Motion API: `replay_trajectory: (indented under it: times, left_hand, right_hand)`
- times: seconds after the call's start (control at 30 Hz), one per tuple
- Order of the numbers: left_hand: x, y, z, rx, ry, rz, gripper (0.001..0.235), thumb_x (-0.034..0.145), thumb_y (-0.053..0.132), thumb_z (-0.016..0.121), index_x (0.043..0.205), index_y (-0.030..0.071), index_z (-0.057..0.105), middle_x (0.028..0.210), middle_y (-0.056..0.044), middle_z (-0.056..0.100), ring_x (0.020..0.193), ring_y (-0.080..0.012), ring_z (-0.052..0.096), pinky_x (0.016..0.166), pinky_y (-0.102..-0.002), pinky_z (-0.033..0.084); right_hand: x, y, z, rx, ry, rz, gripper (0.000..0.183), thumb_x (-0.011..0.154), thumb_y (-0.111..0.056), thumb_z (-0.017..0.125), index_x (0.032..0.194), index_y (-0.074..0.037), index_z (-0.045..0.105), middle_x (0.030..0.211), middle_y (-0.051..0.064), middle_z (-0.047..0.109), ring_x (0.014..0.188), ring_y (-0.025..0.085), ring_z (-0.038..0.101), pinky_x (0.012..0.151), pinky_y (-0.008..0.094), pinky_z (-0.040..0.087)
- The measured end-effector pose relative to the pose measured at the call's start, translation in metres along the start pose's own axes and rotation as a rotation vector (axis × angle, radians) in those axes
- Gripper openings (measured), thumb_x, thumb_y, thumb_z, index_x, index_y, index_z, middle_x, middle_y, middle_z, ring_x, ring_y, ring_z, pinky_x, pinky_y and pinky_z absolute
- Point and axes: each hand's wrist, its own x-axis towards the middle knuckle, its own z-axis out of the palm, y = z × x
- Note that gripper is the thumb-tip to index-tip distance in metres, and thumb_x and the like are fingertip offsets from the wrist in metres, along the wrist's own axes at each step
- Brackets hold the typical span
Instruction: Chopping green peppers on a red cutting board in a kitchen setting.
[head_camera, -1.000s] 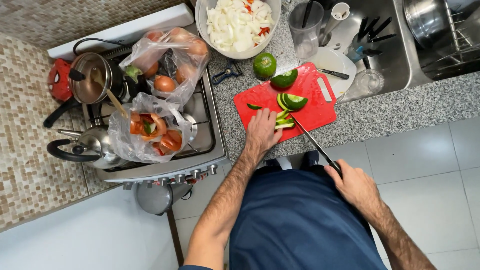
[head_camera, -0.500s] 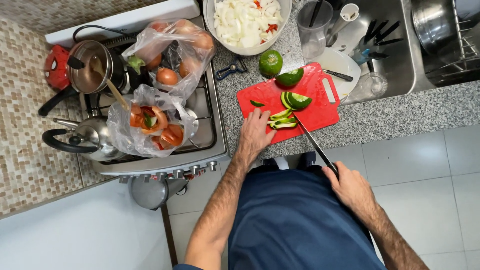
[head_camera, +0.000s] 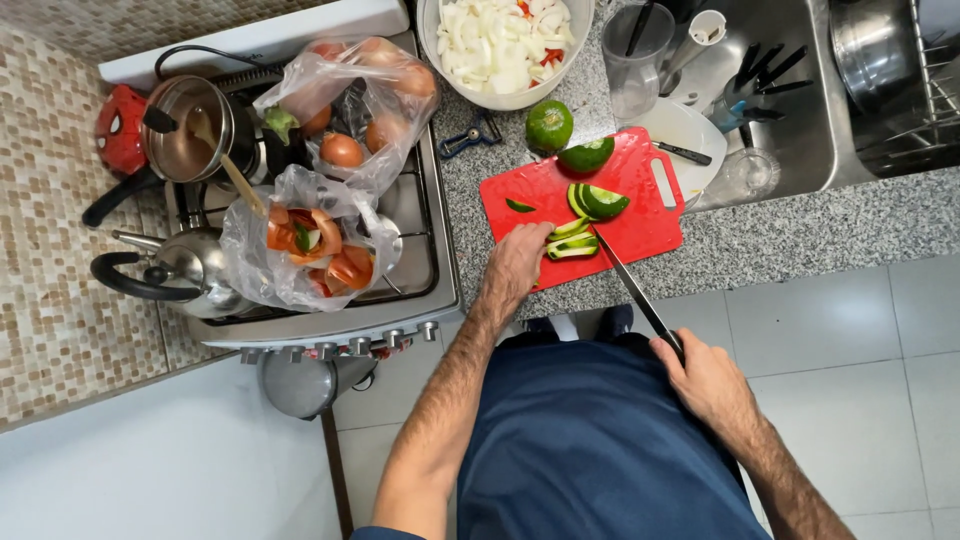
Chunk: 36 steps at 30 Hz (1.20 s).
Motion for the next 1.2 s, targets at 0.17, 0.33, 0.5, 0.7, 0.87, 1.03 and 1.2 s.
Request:
replay_trajectory:
  times: [0.17,0.33,0.5,0.7,0.87,1.03,1.2]
  left_hand:
    - [0.007,0.004,0.001,0.037,0.074,0.071,0.045,0.093,0.024,0.081,0.135,0.016,0.067,0.115,-0.008,0.061,0.111,-0.0322,0.068,0.095,-0.048,0.063]
    - [0.018,0.02,0.012,0.059,-0.017,0.145,0.079,0.083,0.035,0.092,0.151,0.014,0.058,0.13,-0.01,0.055,0.123,-0.0358,0.064,0.104,-0.052,0.061]
    - [0.018,0.013,0.037,0.18,0.062,0.127,0.047,0.088,0.028,0.083,0.127,0.01,0.062,0.111,-0.007,0.053,0.11,-0.0302,0.064,0.097,-0.044,0.058]
    - [0.01,0.015,0.035,0.137,0.144,0.045,0.046,0.088,0.025,0.084,0.123,0.004,0.063,0.11,-0.011,0.053,0.109,-0.0351,0.063,0.094,-0.048,0.058]
    - [-0.001,0.037,-0.007,0.037,0.116,0.04,0.058,0.09,0.028,0.088,0.135,0.003,0.062,0.114,-0.012,0.057,0.115,-0.0355,0.065,0.103,-0.049,0.057]
    - [-0.001,0.026,0.0,-0.005,0.1,0.07,0.061,0.09,0.029,0.09,0.14,0.007,0.063,0.121,-0.009,0.063,0.123,-0.031,0.064,0.114,-0.048,0.052]
    - [0.004,0.012,0.016,-0.053,0.044,0.09,0.064,0.087,0.016,0.091,0.144,0.009,0.063,0.127,-0.009,0.065,0.129,-0.031,0.064,0.117,-0.049,0.053]
  right_hand:
    - [-0.002,-0.001,0.002,-0.012,0.0,0.006,0.061,0.111,-0.07,0.048,0.122,-0.014,0.07,0.103,0.036,0.083,0.113,0.055,0.08,0.096,0.063,0.063]
    - [-0.011,0.004,0.003,-0.009,0.025,0.022,0.06,0.112,-0.069,0.049,0.122,-0.015,0.071,0.103,0.035,0.083,0.111,0.055,0.081,0.094,0.062,0.063]
    - [-0.023,0.004,0.0,-0.012,0.062,0.042,0.059,0.111,-0.072,0.049,0.123,-0.019,0.072,0.096,0.031,0.084,0.104,0.051,0.084,0.089,0.059,0.065]
    - [-0.023,-0.032,-0.002,0.008,0.045,-0.007,0.06,0.111,-0.072,0.049,0.121,-0.017,0.07,0.095,0.034,0.083,0.104,0.052,0.082,0.087,0.059,0.064]
    - [-0.013,-0.045,0.013,0.025,0.045,-0.045,0.059,0.111,-0.07,0.049,0.122,-0.017,0.07,0.095,0.034,0.082,0.104,0.053,0.082,0.088,0.06,0.064]
    - [-0.006,-0.027,0.02,0.009,0.105,-0.032,0.059,0.112,-0.071,0.049,0.122,-0.016,0.068,0.095,0.035,0.081,0.104,0.054,0.081,0.088,0.062,0.063]
    - [-0.006,-0.012,0.018,-0.068,0.109,0.019,0.062,0.112,-0.074,0.045,0.126,-0.019,0.069,0.097,0.032,0.084,0.106,0.052,0.083,0.092,0.061,0.064]
